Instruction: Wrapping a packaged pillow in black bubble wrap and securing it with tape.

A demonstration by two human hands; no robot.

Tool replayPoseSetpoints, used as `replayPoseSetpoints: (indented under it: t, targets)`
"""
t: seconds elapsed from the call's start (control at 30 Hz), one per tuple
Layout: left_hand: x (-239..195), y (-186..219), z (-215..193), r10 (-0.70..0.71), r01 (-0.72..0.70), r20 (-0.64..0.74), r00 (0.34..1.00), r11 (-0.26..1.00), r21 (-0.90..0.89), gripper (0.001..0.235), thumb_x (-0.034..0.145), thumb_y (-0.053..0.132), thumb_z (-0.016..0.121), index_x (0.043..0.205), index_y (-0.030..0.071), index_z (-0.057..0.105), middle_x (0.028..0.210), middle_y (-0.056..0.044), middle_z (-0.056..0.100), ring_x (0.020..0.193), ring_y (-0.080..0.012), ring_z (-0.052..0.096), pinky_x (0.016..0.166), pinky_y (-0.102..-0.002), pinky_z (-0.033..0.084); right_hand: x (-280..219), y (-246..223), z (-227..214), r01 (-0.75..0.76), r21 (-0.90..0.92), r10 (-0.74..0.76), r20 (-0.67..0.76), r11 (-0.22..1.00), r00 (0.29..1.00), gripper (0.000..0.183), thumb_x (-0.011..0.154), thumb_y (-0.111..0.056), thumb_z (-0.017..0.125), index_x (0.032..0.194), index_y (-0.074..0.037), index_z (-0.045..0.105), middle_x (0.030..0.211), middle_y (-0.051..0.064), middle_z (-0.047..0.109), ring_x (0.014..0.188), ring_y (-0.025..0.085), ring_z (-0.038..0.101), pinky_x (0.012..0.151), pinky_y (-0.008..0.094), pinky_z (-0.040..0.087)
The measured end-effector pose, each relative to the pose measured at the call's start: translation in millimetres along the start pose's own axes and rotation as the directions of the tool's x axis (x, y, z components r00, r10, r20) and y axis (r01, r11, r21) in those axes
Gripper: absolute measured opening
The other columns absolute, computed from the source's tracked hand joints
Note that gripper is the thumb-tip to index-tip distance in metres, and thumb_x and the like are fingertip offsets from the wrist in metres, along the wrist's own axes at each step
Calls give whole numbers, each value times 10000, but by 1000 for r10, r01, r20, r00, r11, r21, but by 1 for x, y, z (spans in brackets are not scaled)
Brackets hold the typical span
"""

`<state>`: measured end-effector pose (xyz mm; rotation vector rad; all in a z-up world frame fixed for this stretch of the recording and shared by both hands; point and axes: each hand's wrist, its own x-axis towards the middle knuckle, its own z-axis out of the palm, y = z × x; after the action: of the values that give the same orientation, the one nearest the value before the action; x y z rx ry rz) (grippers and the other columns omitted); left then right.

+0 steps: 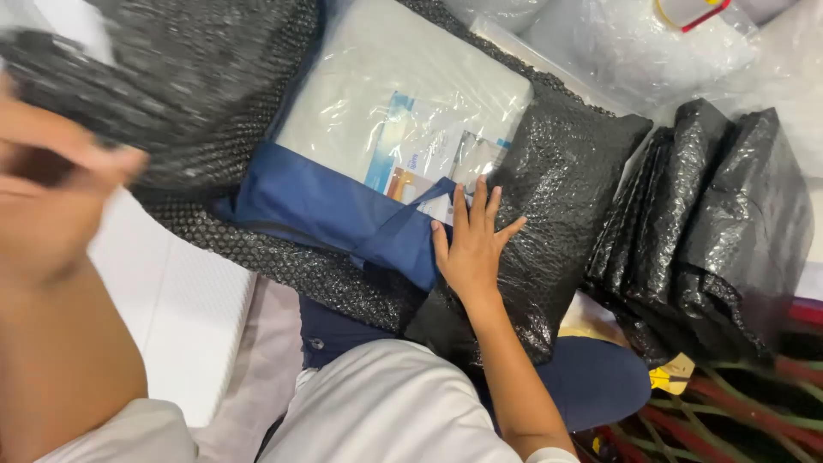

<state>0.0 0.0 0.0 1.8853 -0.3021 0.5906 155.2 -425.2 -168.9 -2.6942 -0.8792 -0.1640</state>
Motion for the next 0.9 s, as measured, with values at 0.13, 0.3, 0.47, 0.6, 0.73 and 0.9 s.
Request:
replayPoseSetpoints:
  t: [0.13, 0.3, 0.47, 0.6, 0.73, 0.9]
  targets:
    - [51, 62, 167, 56, -189, 362, 931, 920, 344, 378, 720, -185, 612, 916, 92, 779, 1085, -208, 713, 1182, -483, 637, 1007, -586, 514, 2, 2, -3, -28, 117, 25, 23, 993, 999, 608, 1028, -355, 616, 1544, -73, 457, 1631, 253, 309, 1532, 481, 194, 1038, 862, -47]
    - [30, 16, 246, -93, -203, 737, 669, 931, 302, 430, 800, -54, 665, 1202, 97, 666, 1373, -241, 594, 1373, -509, 478, 994, -722, 443, 1, 12, -15, -71, 318, 52, 70, 945, 996, 445, 1081, -296, 483, 1498, -139, 497, 1625, 195, 335, 1533, 472, 187, 1043, 863, -68]
    - [4, -27, 264, -161, -42, 730, 664, 967, 252, 233, 800, 26, 608, 1016, 86, 670, 1059, -167, 693, 1260, -436, 597, 1112, -787, 233, 10, 5, -25, -184, 502, 155, 99, 845, 983, 528, 1067, -523, 445, 1435, -156, 538, 1623, 179, 357, 1529, 475, 210, 1047, 862, -100]
    - [-8, -36, 269, -39, 14, 508, 861, 998, 54, 159, 718, 42, 544, 782, 100, 677, 867, -92, 687, 1073, -334, 671, 1177, -661, 243, 22, -12, -30, -239, 449, 219, 97, 861, 971, 545, 959, -632, 600, 1270, -184, 586, 1595, 192, 355, 1485, 560, 231, 982, 930, -45]
    - [-29, -58, 281, -9, 90, 284, 959, 958, -272, 260, 751, 41, 522, 871, 82, 748, 966, -91, 710, 1098, -313, 680, 1185, -527, 343, 27, -14, -22, -252, 418, 236, 90, 873, 968, 596, 884, -530, 784, 1307, -202, 522, 1582, 213, 310, 1458, 590, 243, 965, 931, 1]
    - [-27, -34, 279, 14, 49, 305, 952, 979, -197, 221, 838, 102, 572, 938, 50, 761, 968, -160, 707, 1016, -381, 687, 1105, -570, 423, 32, -19, -27, -244, 394, 223, 100, 886, 970, 577, 869, -518, 804, 1275, -178, 575, 1562, 247, 309, 1443, 642, 196, 921, 931, 21]
